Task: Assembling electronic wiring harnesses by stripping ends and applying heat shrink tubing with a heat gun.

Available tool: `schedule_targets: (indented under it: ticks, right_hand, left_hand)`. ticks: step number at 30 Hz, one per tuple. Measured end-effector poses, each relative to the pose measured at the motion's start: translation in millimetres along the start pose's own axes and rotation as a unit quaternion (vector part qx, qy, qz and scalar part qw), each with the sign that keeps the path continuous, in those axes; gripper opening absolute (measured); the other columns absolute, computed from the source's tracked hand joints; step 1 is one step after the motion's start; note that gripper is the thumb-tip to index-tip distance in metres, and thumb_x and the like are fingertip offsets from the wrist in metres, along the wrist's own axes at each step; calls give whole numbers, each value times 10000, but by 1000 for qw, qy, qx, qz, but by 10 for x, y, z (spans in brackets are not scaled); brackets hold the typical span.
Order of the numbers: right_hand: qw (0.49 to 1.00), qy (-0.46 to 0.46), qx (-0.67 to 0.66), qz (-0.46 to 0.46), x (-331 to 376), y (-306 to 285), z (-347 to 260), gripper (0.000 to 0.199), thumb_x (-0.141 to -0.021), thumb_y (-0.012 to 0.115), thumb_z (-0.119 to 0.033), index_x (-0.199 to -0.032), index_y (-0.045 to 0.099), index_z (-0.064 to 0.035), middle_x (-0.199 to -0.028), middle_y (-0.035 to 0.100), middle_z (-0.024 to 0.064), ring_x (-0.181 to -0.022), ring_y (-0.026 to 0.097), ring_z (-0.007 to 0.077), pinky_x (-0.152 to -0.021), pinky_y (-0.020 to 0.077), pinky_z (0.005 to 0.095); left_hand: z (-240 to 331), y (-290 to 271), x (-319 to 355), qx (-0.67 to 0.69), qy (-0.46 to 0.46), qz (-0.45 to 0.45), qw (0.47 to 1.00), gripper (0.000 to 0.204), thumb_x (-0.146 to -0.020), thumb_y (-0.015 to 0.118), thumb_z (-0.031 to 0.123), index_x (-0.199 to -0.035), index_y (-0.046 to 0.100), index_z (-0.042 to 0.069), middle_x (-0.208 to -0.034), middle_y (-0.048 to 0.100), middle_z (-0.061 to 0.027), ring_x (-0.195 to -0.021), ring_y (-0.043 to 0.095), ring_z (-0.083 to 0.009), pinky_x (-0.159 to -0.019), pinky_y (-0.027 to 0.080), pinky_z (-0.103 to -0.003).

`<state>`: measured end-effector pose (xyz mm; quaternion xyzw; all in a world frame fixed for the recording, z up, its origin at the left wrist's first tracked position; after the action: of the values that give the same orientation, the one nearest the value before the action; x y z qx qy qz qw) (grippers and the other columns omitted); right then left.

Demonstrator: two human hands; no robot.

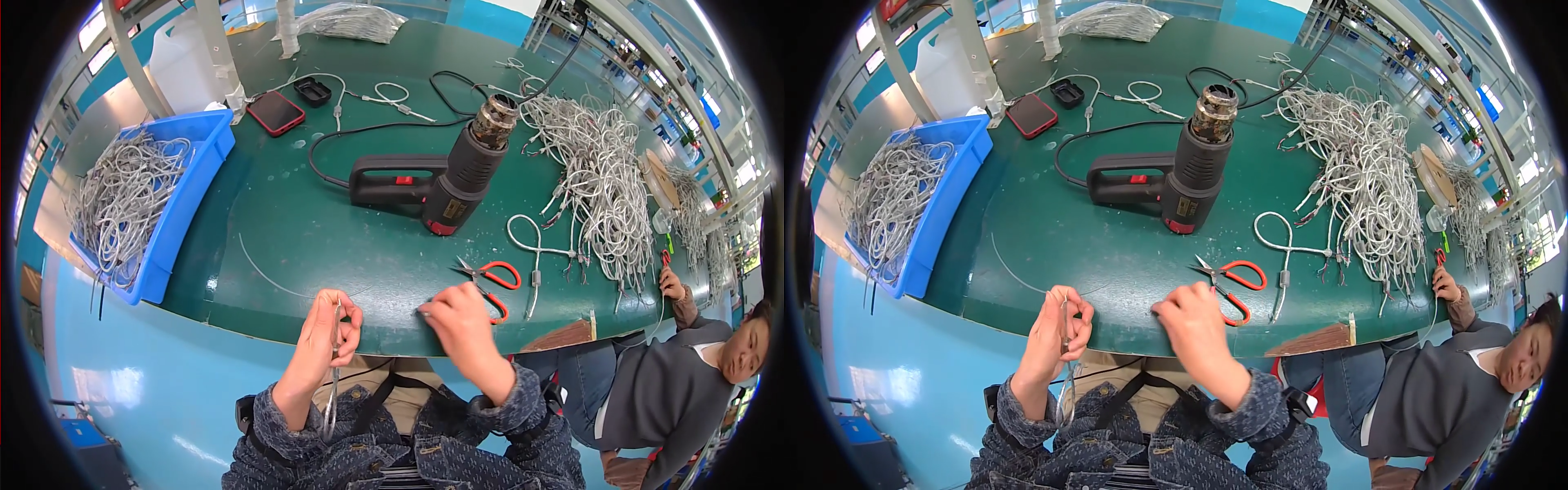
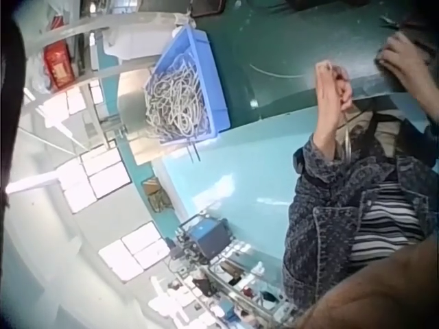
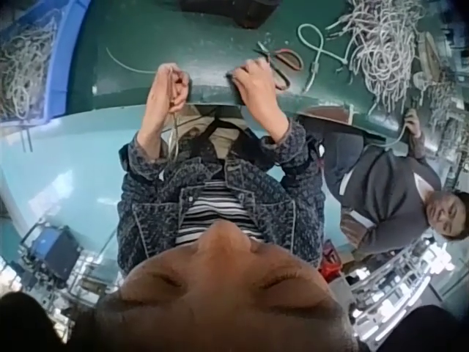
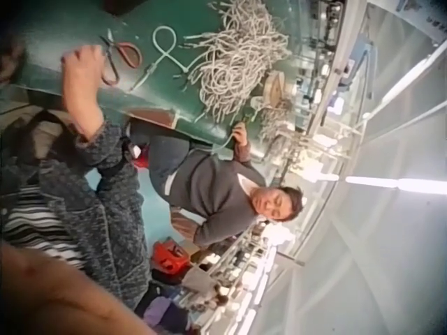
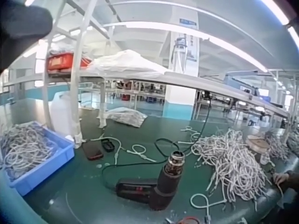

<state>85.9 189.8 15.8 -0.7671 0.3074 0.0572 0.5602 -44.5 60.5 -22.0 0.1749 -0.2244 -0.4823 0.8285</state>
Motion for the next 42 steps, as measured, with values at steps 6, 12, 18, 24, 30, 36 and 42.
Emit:
schedule_targets:
  ticks: [6,12,18,24,30,36,42]
  right_hand:
    - [998,18,-53,-34,-30,147,-72,205,-667,707,-10,-854,635,-53,-832,553,69,-827,510,276,-717,426,369]
    - [997,14,-66,-39,-174,97,-18,183,-680,705,-23,-845,631,-52,-822,552,69,-822,511,273,-713,423,373]
    - [994,-15,-26,-103,-196,118,-41,160,-693,696,-33,-836,626,-51,-825,556,71,-815,513,280,-701,426,375]
    - [993,-23,-37,-110,-155,188,-36,115,-725,669,-7,-825,619,-35,-813,572,71,-777,539,254,-661,449,346]
    - [893,249,-358,-110,-32,169,61,54,-793,631,49,-824,611,10,-847,627,74,-713,612,160,-571,484,269]
    - [776,227,-587,-41,-115,9,-248,67,-813,604,92,-870,626,66,-858,638,120,-693,646,174,-587,546,265]
    - [745,233,-625,-26,-120,5,-356,94,-810,601,107,-891,639,78,-845,636,134,-699,654,200,-631,571,285]
  left_hand:
    - [11,-13,77,-10,4,-5,1000,308,-1027,290,378,-1005,385,86,-883,445,-85,-534,344,-70,-400,229,-181]
    - [17,8,109,-21,11,-11,1000,243,-1032,322,298,-1004,392,67,-902,445,-78,-568,373,-81,-440,291,-199]
    - [16,-20,130,-47,2,-6,999,221,-1028,349,250,-987,410,41,-834,448,-56,-603,399,-89,-472,327,-210]
    - [39,0,146,-69,-7,-20,997,229,-1022,380,215,-967,458,7,-750,448,-37,-592,405,-87,-498,360,-215]
    - [145,119,229,-179,60,-17,982,207,-1006,423,164,-934,499,-16,-772,462,-35,-581,425,-76,-514,371,-213]
    - [251,237,301,-225,110,2,968,159,-980,469,100,-912,543,-23,-800,472,-31,-568,427,-59,-502,348,-217]
    - [257,272,336,-230,105,-19,967,168,-981,465,109,-908,540,-23,-830,479,-35,-577,438,-62,-508,357,-215]
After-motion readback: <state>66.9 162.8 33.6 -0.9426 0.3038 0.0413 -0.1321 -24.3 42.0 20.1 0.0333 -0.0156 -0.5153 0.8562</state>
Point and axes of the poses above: each hand's wrist, its own x-axis away from the middle knuckle, its own y-axis out of the palm, z = x × y, the point moved 7 cm from there along -x, towards the middle knuckle
